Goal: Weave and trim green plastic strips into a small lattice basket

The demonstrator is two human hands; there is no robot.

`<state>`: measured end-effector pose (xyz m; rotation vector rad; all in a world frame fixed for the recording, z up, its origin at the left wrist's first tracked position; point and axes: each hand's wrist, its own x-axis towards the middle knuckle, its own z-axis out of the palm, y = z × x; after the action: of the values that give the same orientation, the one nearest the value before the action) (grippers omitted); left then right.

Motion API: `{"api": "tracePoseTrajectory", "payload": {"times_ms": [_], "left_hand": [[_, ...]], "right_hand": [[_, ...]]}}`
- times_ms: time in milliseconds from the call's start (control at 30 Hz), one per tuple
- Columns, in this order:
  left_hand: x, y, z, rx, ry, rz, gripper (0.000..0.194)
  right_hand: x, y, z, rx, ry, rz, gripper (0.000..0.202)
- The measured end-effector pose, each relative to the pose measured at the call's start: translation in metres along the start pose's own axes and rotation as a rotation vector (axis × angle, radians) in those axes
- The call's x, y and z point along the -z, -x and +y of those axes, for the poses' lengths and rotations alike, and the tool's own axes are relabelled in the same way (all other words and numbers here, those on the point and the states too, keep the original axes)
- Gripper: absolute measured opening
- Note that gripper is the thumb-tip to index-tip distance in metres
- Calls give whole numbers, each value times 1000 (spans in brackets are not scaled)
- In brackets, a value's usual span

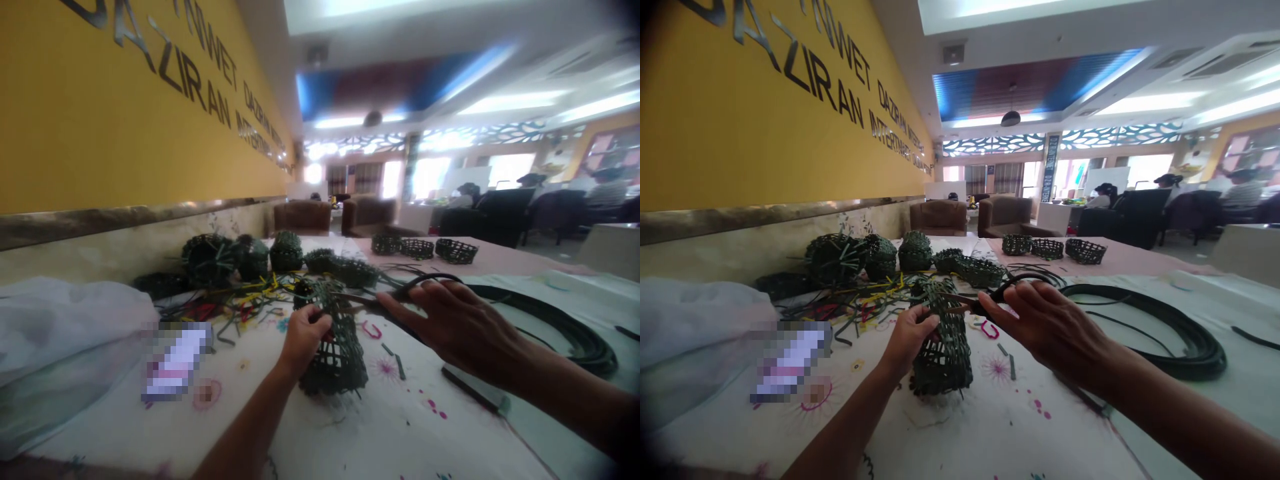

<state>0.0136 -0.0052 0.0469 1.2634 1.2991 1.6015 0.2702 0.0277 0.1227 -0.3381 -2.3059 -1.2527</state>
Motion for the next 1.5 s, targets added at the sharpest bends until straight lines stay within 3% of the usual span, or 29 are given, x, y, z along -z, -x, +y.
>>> {"api": "tracePoseTrajectory", "payload": {"times_ms": [333, 500, 700, 867, 1167, 1400, 1500], "left_hand": [[-3, 0, -4, -8, -23, 4, 14], [-8, 2, -5, 2, -44, 14, 12], [-11, 4, -2, -8, -67, 6, 14], [-15, 3, -5, -9, -84, 23, 13], [-13, 3, -4, 7, -102, 24, 13], [-16, 2, -6, 3, -87, 19, 14], [-19, 3, -6, -3, -76, 22, 14]], "right_hand": [[10, -17, 5, 80, 7, -8, 50], [8, -19, 15, 158, 35, -71, 57], [16, -28, 24, 210, -20, -9, 47], [20, -32, 18, 168, -27, -52, 46], [-1, -8, 12, -141, -220, -207, 49], [2, -3, 10, 51, -29, -50, 50], [3, -5, 7, 27, -64, -71, 49]]}}
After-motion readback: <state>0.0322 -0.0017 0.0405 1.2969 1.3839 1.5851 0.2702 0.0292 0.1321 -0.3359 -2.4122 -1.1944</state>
